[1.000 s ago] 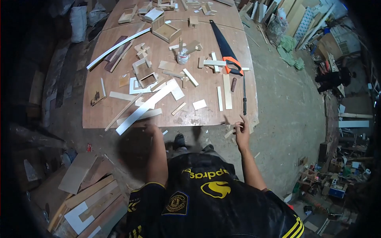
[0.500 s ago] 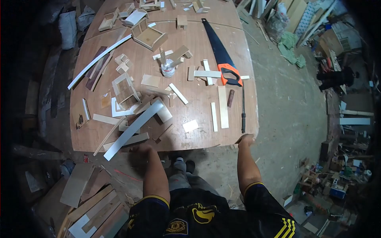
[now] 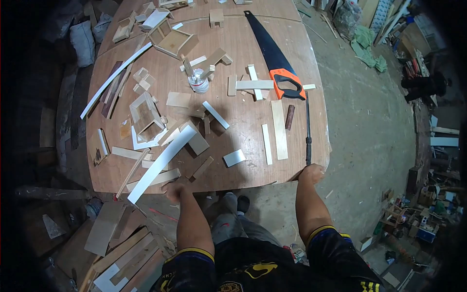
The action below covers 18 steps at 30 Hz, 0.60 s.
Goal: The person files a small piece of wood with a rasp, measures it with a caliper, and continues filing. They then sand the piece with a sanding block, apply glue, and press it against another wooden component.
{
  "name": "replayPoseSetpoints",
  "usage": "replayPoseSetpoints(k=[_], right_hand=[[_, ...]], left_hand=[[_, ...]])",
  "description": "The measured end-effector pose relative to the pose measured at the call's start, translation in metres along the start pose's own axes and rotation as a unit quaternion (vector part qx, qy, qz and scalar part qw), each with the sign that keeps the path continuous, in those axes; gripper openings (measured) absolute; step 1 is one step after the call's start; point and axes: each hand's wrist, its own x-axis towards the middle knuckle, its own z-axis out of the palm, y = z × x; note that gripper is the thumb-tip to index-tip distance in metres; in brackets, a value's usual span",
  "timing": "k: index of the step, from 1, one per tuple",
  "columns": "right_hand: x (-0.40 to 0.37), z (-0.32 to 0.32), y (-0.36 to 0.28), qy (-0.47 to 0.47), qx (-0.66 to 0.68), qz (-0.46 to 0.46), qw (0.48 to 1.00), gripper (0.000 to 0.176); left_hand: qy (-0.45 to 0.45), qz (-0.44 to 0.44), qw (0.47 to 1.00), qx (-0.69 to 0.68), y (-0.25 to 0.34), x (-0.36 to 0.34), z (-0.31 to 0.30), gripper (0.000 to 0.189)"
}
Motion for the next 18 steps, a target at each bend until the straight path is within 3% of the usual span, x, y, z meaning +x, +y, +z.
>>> replayPoseSetpoints(k=[3, 6, 13, 15, 18], right_hand=[[0.002, 0.003, -0.001, 0.004, 0.002, 0.0, 1.0, 0.055], [-0.005, -0.003, -0.004, -0.002, -0.004, 0.003, 1.0, 0.055], [0.0, 0.003, -0.002, 0.011, -0.01, 0.012, 1.0, 0.054], [0.0, 0.003, -0.002, 0.01, -0.008, 0.011, 1.0, 0.055], [-0.001, 0.003, -0.003, 0.012, -0.008, 0.01, 1.0, 0.055]], left_hand=[[0.047, -0.069, 0.988, -0.128, 0.031, -0.043, -0.061, 0.066], [0.022, -0.147, 0.979, -0.136, 0.021, -0.019, -0.031, 0.066], [0.04, -0.136, 0.984, -0.109, 0.023, -0.023, -0.031, 0.067], [0.089, -0.065, 0.986, -0.127, 0.03, -0.041, -0.05, 0.065], [0.099, -0.056, 0.984, -0.137, 0.032, -0.044, -0.056, 0.065]])
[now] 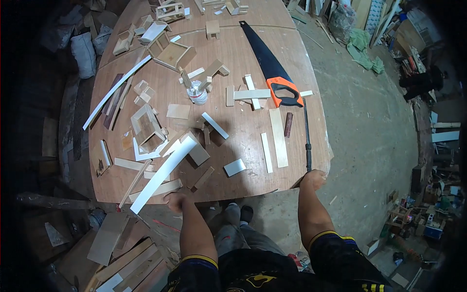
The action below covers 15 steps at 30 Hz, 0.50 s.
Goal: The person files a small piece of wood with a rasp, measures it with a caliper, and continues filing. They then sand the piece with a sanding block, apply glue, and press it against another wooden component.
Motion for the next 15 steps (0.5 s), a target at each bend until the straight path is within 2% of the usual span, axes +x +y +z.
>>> replayPoseSetpoints(k=[4, 6, 9, 13, 15], right_hand=[[0.008, 0.011, 0.007, 0.017, -0.006, -0.009, 1.0, 0.055], [0.003, 0.003, 0.002, 0.009, -0.013, 0.005, 1.0, 0.055], [0.002, 0.002, 0.001, 0.003, -0.019, 0.013, 1.0, 0.054], [0.002, 0.002, 0.002, 0.012, -0.021, -0.001, 1.0, 0.054], [0.004, 0.004, 0.004, 0.014, -0.016, 0.0, 1.0, 0.054]], left_hand=[[-0.029, 0.021, 0.999, 0.004, -0.003, 0.001, 0.002, 0.065], [-0.04, -0.067, 0.997, 0.022, -0.007, 0.012, 0.014, 0.064], [-0.075, -0.107, 0.991, -0.001, 0.008, 0.002, -0.009, 0.063], [-0.089, -0.047, 0.995, 0.01, 0.002, 0.006, -0.009, 0.063], [-0.079, 0.019, 0.995, 0.061, -0.002, 0.006, -0.004, 0.058]])
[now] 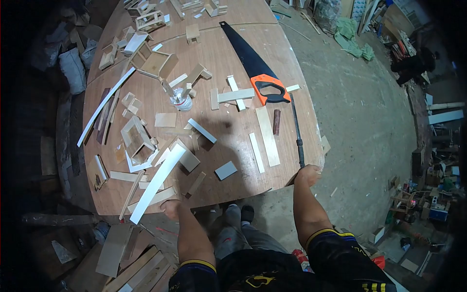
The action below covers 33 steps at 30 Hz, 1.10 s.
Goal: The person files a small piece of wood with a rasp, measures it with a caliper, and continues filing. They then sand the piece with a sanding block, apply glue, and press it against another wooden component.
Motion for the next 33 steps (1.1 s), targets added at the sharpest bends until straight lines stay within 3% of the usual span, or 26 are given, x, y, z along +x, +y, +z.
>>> replayPoseSetpoints(k=[1, 3, 6, 7, 9, 10, 11, 13, 14, 16, 20, 22, 25, 29, 31, 33], right_hand=[[0.001, 0.001, 0.0, 0.0, 0.005, -0.001, 1.0, 0.054], [0.002, 0.0, 0.002, -0.007, 0.005, 0.001, 1.0, 0.054], [-0.006, -0.007, -0.002, -0.01, 0.02, -0.009, 1.0, 0.053], [-0.004, -0.006, 0.0, -0.02, 0.029, -0.013, 0.999, 0.053], [0.002, 0.0, 0.001, -0.005, 0.003, -0.011, 1.0, 0.054], [-0.001, 0.0, -0.001, -0.01, 0.01, -0.015, 1.0, 0.054], [-0.003, -0.005, -0.002, -0.009, 0.0, -0.016, 1.0, 0.054], [-0.006, -0.007, -0.003, -0.011, -0.009, -0.023, 1.0, 0.054], [-0.006, -0.006, -0.004, -0.014, -0.003, -0.009, 1.0, 0.054], [-0.005, -0.009, -0.003, -0.019, -0.001, 0.0, 1.0, 0.055], [0.0, -0.006, -0.001, -0.041, 0.003, 0.002, 0.999, 0.056], [-0.003, -0.007, -0.002, -0.04, 0.002, -0.002, 0.999, 0.056], [-0.003, -0.009, -0.001, -0.06, 0.017, -0.007, 0.998, 0.056], [0.006, -0.003, 0.006, -0.062, 0.031, -0.02, 0.997, 0.057], [0.004, -0.005, 0.007, -0.061, 0.025, -0.025, 0.998, 0.057], [-0.005, -0.012, 0.006, -0.041, 0.024, -0.063, 0.997, 0.056]], left_hand=[[-0.001, 0.0, 1.0, -0.003, -0.002, -0.002, 0.002, 0.058], [0.095, 0.059, 0.993, 0.028, -0.004, -0.002, 0.008, 0.054], [0.112, 0.061, 0.992, -0.003, -0.074, 0.096, 0.134, 0.051], [0.116, 0.053, 0.992, -0.015, -0.058, 0.089, 0.128, 0.051], [0.225, -0.113, 0.968, -0.011, -0.029, 0.056, 0.099, 0.051], [0.143, -0.063, 0.987, -0.025, -0.034, 0.05, 0.083, 0.052], [0.144, -0.068, 0.987, -0.028, -0.029, 0.042, 0.062, 0.052], [-0.045, -0.088, 0.995, -0.019, -0.013, 0.024, 0.027, 0.052], [-0.042, -0.095, 0.994, -0.02, -0.011, 0.018, 0.027, 0.052], [0.034, 0.032, 0.995, 0.083, -0.014, 0.014, 0.028, 0.04], [0.106, 0.016, 0.992, 0.072, -0.026, 0.027, 0.052, 0.03], [0.093, 0.091, 0.983, 0.13, -0.029, 0.026, 0.055, 0.027], [0.115, 0.024, 0.991, 0.067, -0.032, 0.034, 0.074, 0.032], [0.178, 0.045, 0.982, 0.04, -0.045, 0.057, 0.104, 0.038], [0.132, -0.053, 0.99, -0.003, -0.025, 0.033, 0.072, 0.039], [0.125, -0.052, 0.99, -0.048, -0.006, 0.011, 0.042, 0.046]])
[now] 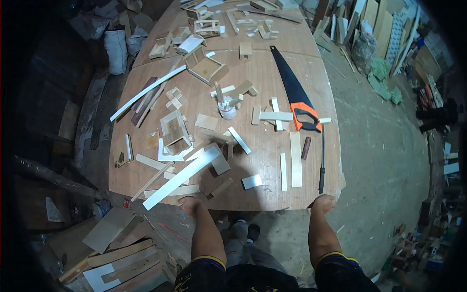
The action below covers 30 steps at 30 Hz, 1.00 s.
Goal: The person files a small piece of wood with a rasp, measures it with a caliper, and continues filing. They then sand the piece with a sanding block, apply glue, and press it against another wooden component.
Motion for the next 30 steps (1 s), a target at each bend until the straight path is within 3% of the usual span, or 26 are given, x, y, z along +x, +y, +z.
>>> replayPoseSetpoints(k=[2, 4, 8, 10, 11, 15, 17, 19, 25, 30], right_hand=[[0.012, 0.012, 0.011, -0.005, -0.005, 0.003, 1.0, 0.056], [0.01, 0.014, 0.009, 0.023, -0.001, -0.007, 1.0, 0.055], [0.025, 0.032, 0.02, 0.079, 0.004, -0.022, 0.997, 0.055], [0.003, 0.005, 0.0, 0.011, -0.003, 0.013, 1.0, 0.054], [0.0, 0.002, -0.004, 0.017, -0.005, 0.027, 0.999, 0.054], [0.004, 0.005, 0.0, 0.012, 0.021, 0.038, 0.999, 0.053], [0.006, 0.008, 0.002, 0.009, 0.022, 0.031, 0.999, 0.051], [0.002, 0.004, 0.0, 0.007, 0.028, 0.03, 0.999, 0.051], [-0.002, -0.002, -0.008, 0.0, 0.02, 0.025, 0.999, 0.051], [-0.002, -0.001, -0.006, 0.005, 0.018, 0.029, 0.999, 0.051]], left_hand=[[-0.01, 0.002, 0.999, -0.038, 0.008, -0.001, -0.031, 0.053], [-0.194, -0.011, 0.981, -0.007, 0.016, -0.002, -0.057, 0.054], [-0.202, 0.064, 0.977, 0.036, 0.014, -0.008, -0.065, 0.056], [-0.194, 0.22, 0.95, 0.105, -0.004, 0.006, -0.039, 0.056], [-0.195, 0.235, 0.946, 0.107, 0.0, 0.0, -0.049, 0.056], [-0.247, 0.128, 0.959, 0.051, 0.028, -0.042, -0.114, 0.059], [-0.253, 0.081, 0.963, 0.041, 0.02, -0.046, -0.11, 0.061], [-0.22, -0.097, 0.966, -0.097, 0.01, -0.034, -0.07, 0.065], [-0.193, -0.034, 0.979, -0.057, 0.004, -0.027, -0.057, 0.061], [-0.214, -0.053, 0.973, -0.072, 0.012, -0.042, -0.086, 0.06]])
